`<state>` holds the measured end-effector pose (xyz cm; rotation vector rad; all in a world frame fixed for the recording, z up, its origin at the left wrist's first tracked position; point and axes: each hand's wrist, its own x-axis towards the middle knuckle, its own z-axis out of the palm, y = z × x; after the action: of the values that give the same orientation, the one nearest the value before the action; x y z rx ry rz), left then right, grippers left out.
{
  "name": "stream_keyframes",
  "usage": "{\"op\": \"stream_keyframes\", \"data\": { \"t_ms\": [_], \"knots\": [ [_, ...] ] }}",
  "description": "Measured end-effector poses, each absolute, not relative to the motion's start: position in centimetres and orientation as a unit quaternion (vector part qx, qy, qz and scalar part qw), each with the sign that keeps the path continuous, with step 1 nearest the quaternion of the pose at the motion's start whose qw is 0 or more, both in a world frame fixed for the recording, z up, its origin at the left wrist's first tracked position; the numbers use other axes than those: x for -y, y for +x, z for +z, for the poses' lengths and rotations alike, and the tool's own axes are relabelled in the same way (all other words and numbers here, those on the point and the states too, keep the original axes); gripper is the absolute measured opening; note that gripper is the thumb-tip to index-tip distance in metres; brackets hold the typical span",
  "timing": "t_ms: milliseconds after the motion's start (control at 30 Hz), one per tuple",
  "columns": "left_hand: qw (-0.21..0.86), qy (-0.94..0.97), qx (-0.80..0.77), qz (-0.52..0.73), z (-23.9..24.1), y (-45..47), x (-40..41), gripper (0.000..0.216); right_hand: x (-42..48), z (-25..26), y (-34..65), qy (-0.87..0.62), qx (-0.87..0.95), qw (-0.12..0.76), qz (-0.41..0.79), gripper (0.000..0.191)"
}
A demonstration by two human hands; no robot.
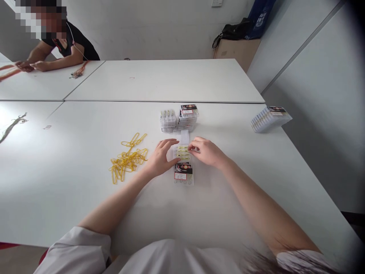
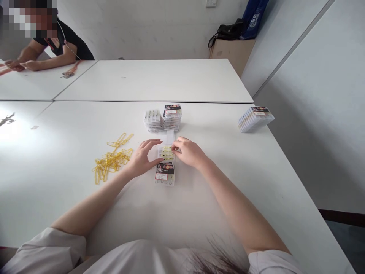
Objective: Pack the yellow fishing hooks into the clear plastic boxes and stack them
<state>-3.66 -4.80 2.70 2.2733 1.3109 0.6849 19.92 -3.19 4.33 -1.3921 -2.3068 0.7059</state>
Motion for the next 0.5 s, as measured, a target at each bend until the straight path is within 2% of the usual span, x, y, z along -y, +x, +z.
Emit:
{"op": "stream_keyframes", "data": {
  "t_ms": [200,500],
  "knots": [
    [0.236,0.874,-0.378,0.19,3.5,-4.2,2.6,0.066,3.5,5.2,18.7,-0.473,0.854,0.098,0.191,0.013],
    [0.266,0.874,-0.373,0.165,2.8,-5.1,1.9,0.068,3.3,5.7,17.0,-0.479,0.868,-0.003,0.135,0.021]
  ]
}}
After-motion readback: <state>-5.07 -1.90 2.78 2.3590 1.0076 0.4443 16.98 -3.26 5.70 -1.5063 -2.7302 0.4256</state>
